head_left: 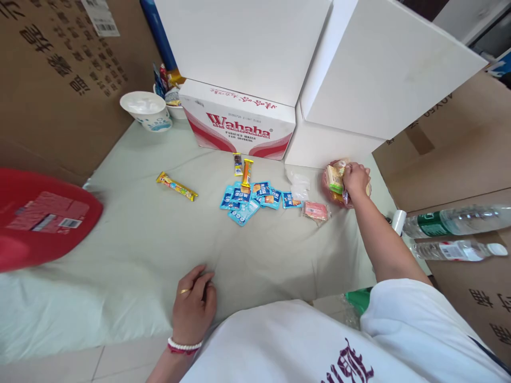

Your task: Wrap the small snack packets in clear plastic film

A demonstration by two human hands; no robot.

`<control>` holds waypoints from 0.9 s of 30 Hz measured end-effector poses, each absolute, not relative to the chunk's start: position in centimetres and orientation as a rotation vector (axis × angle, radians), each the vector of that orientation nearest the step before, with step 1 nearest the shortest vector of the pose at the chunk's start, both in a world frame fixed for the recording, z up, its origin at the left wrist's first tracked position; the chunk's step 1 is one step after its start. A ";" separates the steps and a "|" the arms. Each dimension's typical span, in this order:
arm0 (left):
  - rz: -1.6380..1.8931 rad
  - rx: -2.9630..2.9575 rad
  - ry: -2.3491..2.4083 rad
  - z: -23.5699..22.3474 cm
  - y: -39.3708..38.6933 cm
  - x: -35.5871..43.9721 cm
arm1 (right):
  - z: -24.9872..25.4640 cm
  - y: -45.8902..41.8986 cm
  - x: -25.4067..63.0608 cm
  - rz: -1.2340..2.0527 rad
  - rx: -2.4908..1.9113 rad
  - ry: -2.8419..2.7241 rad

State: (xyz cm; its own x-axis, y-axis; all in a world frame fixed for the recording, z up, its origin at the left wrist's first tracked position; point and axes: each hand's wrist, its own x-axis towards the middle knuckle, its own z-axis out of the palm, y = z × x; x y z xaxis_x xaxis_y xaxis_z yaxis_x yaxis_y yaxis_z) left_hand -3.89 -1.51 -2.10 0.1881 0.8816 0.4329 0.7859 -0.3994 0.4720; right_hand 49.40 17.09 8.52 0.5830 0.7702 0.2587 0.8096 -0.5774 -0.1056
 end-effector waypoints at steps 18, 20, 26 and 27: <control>0.983 2.142 1.533 -2.1 -1.5 -3.6 | 9.7 21.1 36.3 0.167 -2.421 -1.721; 1.002 2.147 1.517 -2.0 -1.6 -3.6 | 7.8 22.7 35.1 0.281 -2.473 -1.547; 1.074 1.913 1.488 -1.2 -1.6 -4.0 | 6.1 23.4 34.5 0.548 -2.264 -1.660; 1.068 1.835 1.484 -0.7 -1.5 -3.8 | 6.3 22.5 34.3 0.551 -2.211 -1.686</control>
State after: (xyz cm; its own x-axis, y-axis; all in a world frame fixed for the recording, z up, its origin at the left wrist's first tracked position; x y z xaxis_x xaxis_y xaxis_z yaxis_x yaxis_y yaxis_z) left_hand -3.83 -1.50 -0.71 0.0774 0.9675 0.2405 0.5358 -0.2438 0.8084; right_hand 34.34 22.49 6.27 0.2353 0.9649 -0.1162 0.8472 -0.2622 -0.4620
